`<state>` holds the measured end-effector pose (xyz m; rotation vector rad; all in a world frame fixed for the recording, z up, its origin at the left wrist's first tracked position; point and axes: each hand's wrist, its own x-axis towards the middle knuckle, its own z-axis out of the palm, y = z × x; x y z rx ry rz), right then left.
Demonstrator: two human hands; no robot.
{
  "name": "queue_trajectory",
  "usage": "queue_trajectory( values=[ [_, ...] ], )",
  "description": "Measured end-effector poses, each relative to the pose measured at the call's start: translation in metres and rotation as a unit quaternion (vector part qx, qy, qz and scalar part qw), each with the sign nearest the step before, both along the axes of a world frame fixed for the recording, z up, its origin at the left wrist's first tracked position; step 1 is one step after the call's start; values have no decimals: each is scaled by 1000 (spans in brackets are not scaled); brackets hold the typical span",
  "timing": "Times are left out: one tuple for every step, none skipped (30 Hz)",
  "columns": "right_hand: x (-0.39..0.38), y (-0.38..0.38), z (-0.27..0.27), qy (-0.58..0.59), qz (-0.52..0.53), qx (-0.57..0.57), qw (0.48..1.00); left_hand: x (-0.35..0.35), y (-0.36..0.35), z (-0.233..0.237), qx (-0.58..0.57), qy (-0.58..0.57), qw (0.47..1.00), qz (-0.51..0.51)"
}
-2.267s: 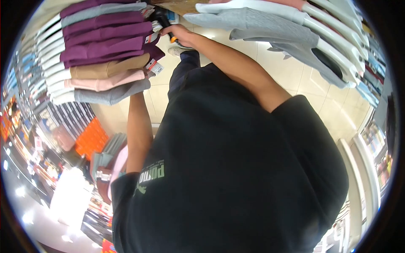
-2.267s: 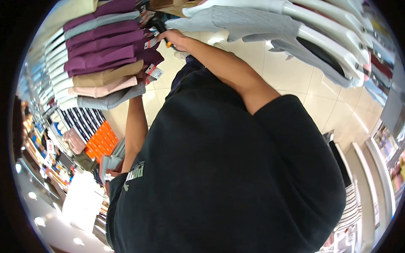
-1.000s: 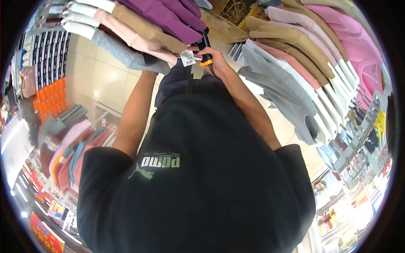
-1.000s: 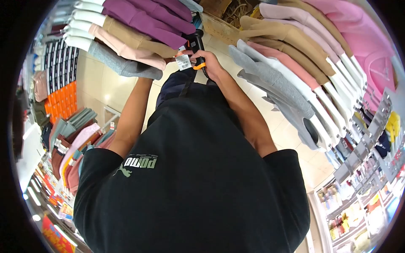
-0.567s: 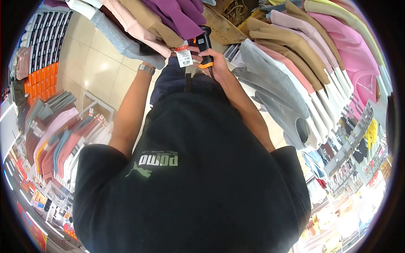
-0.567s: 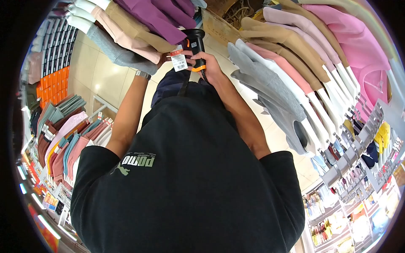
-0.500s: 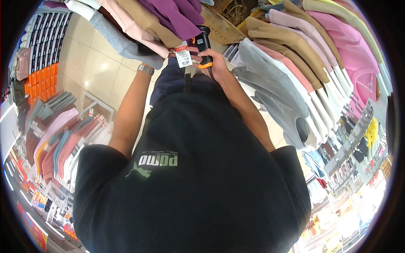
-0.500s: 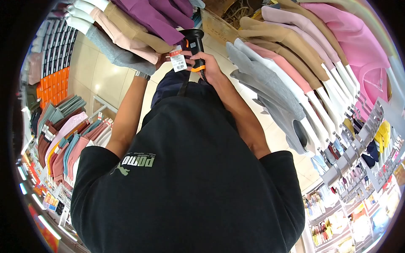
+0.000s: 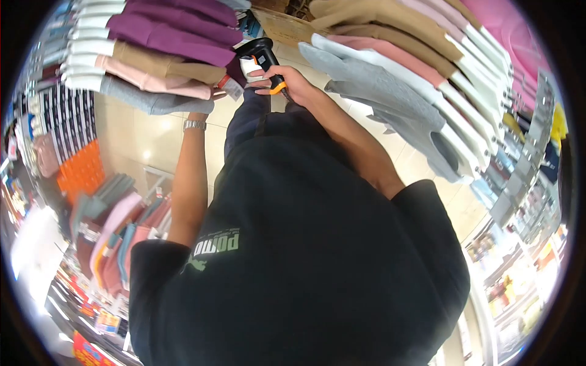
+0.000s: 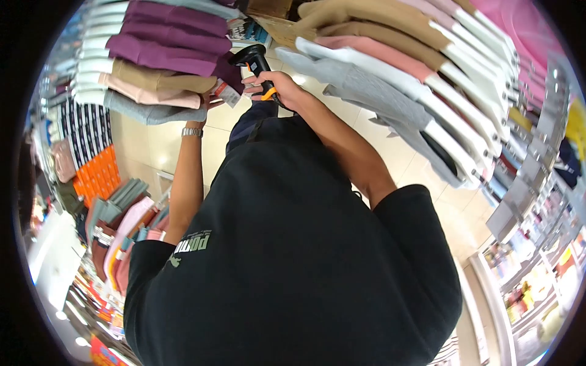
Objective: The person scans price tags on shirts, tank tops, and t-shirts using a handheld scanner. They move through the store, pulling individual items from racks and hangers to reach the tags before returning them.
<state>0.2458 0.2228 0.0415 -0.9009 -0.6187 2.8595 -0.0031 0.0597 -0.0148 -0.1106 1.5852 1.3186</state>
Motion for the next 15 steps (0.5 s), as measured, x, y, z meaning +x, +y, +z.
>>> queue_trajectory(
  values=[
    [0,1,-4,-7,-8,-1,1000,-5,-1,0,-6,-6,1000,-3],
    [0,2,-7,-14,-17,-3,1000,-10,-2,0,-12,-13,1000,-5],
    [0,2,-12,-17,-27,-7,999,-16,-1,0,-18,-21,1000,-8],
    [1,3,-16,-21,-37,-11,999,-22,1,-1,-26,-30,999,-13],
    [2,5,-19,-25,-47,-14,998,-27,3,-1,-32,-37,999,-17],
    [4,5,-21,-24,-52,-8,998,-34,6,-2,-40,-47,998,-23],
    [7,6,-22,-24,-56,-2,998,-41,11,-3,-45,-57,997,-28],
    [9,7,-22,-23,-56,6,998,-47,17,-4,-50,-67,996,-31],
    [12,8,-23,-24,-65,6,998,-52,22,-5,-52,-76,995,-34],
    [15,8,-24,-21,-81,9,996,-58,28,-6,-55,-88,994,-37],
    [19,8,-24,-17,-95,13,995,-62,33,-8,-55,-99,993,-38],
    [21,8,-25,-14,-108,16,994,-66,38,-12,-54,-115,991,-36],
    [22,7,-28,-14,-112,21,993,-70,43,-16,-43,-131,990,-32],
    [24,7,-32,-16,-116,27,993,-73,48,-21,-32,-151,988,-29],
    [26,6,-35,-18,-119,32,992,-78,52,-29,-4,-171,985,-30]
  ],
)
